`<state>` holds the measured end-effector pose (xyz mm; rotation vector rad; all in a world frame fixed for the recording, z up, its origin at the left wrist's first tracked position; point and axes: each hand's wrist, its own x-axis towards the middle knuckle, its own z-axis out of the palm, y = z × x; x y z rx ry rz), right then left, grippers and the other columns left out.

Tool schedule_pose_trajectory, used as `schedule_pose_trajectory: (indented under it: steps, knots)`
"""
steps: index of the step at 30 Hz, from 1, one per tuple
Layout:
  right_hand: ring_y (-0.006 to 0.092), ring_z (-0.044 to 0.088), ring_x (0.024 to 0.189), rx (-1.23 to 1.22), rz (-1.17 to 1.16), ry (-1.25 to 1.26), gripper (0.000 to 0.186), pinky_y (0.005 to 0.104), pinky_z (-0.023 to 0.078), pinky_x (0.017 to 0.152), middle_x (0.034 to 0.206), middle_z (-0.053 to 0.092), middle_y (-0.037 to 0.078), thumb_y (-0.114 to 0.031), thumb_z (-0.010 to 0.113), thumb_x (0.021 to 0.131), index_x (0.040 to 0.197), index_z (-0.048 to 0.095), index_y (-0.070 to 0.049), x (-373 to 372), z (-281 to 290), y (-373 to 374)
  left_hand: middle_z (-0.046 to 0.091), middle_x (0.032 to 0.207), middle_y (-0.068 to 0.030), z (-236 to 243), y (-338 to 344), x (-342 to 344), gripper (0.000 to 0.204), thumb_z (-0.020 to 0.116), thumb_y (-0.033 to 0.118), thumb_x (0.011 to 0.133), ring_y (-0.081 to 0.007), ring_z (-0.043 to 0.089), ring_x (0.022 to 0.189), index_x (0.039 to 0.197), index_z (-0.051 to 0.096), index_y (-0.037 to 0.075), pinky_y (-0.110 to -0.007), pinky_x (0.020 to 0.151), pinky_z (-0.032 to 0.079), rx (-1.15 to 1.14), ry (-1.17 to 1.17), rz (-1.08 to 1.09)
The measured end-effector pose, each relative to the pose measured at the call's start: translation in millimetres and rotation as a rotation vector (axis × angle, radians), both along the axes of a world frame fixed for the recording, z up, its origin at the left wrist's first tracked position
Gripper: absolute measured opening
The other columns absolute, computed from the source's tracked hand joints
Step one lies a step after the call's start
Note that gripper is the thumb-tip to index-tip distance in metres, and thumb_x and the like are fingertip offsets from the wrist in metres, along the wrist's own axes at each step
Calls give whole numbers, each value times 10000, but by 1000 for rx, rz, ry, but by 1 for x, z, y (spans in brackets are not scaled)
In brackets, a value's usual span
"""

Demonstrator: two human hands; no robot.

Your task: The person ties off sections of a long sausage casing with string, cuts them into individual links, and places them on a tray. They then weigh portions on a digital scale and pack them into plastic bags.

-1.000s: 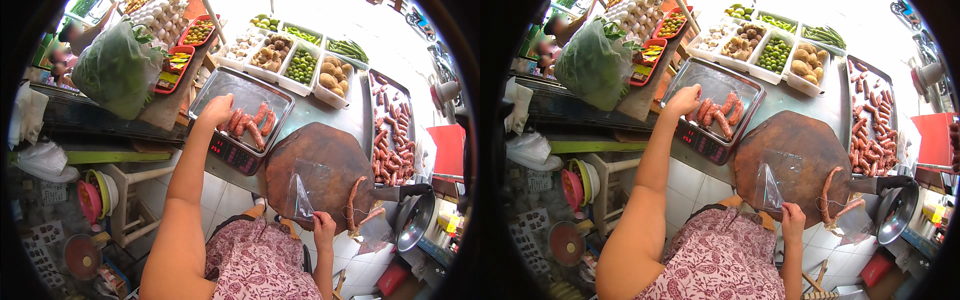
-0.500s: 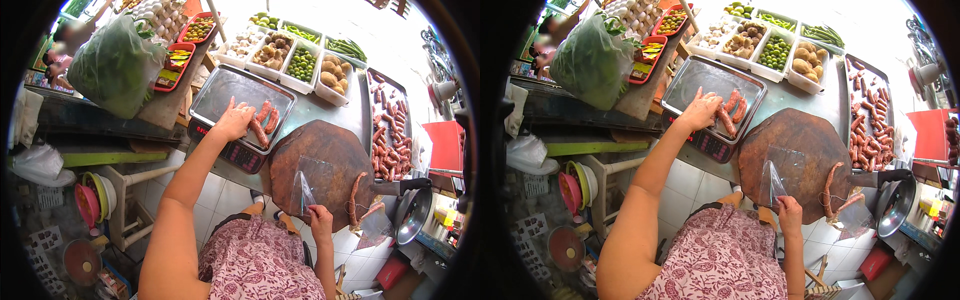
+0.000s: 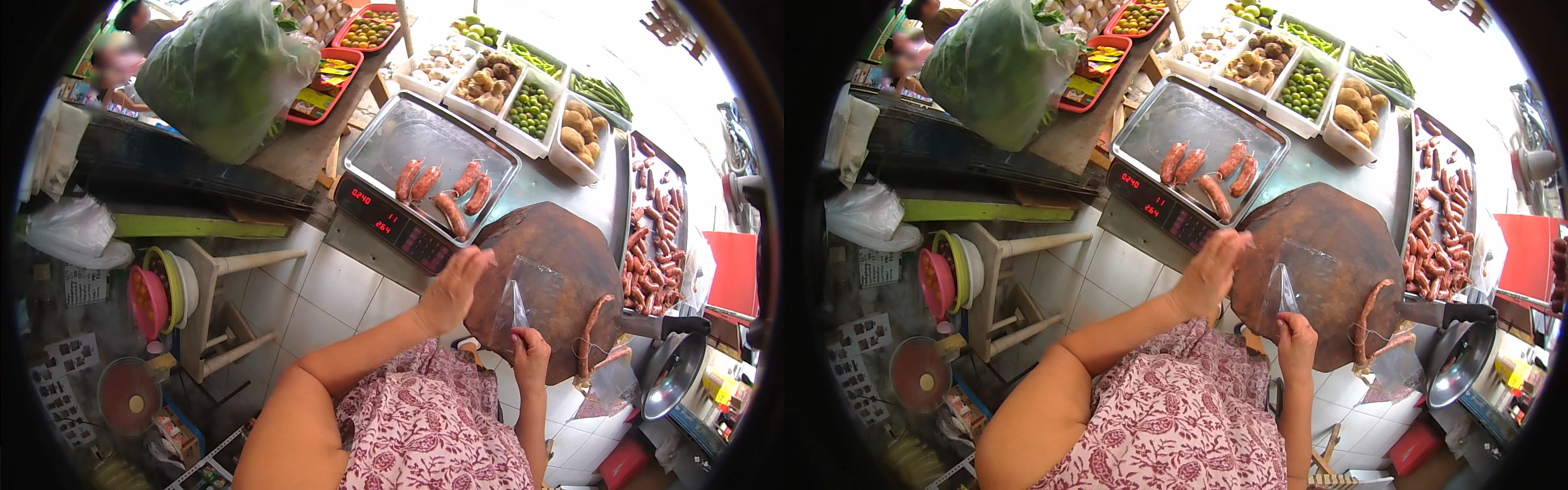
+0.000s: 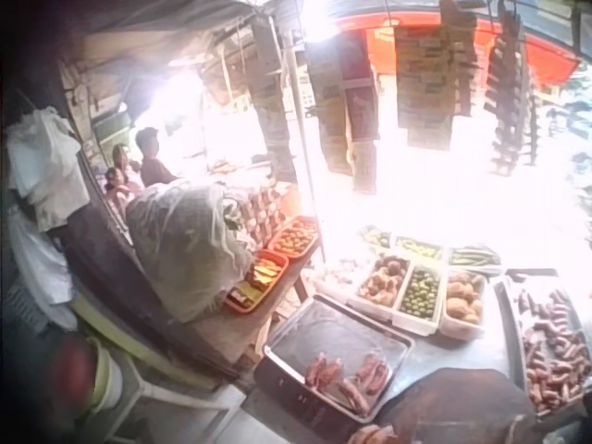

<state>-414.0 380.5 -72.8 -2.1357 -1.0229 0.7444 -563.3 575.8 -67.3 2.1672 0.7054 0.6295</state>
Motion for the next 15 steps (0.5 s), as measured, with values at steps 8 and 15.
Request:
schedule_pose_trajectory:
  steps: [8,15]
  knots:
    - [226,652,740,43,-9,118,122,327,497,684,848,683,134,12,660,851,969,692,5,0,-2,22,443,1328,-199,-16,-50,-5,707,534,-119,771,-386,472,1255,1443,366,24,-415,1065,422,-178,46,-163]
    - [221,669,832,-43,-85,248,197,313,520,769,950,699,142,-6,668,860,1055,689,7,-5,-9,25,450,1329,-223,-21,-45,-3,729,639,-44,751,-404,487,1223,1424,361,-1,-432,1045,431,-215,60,-157]
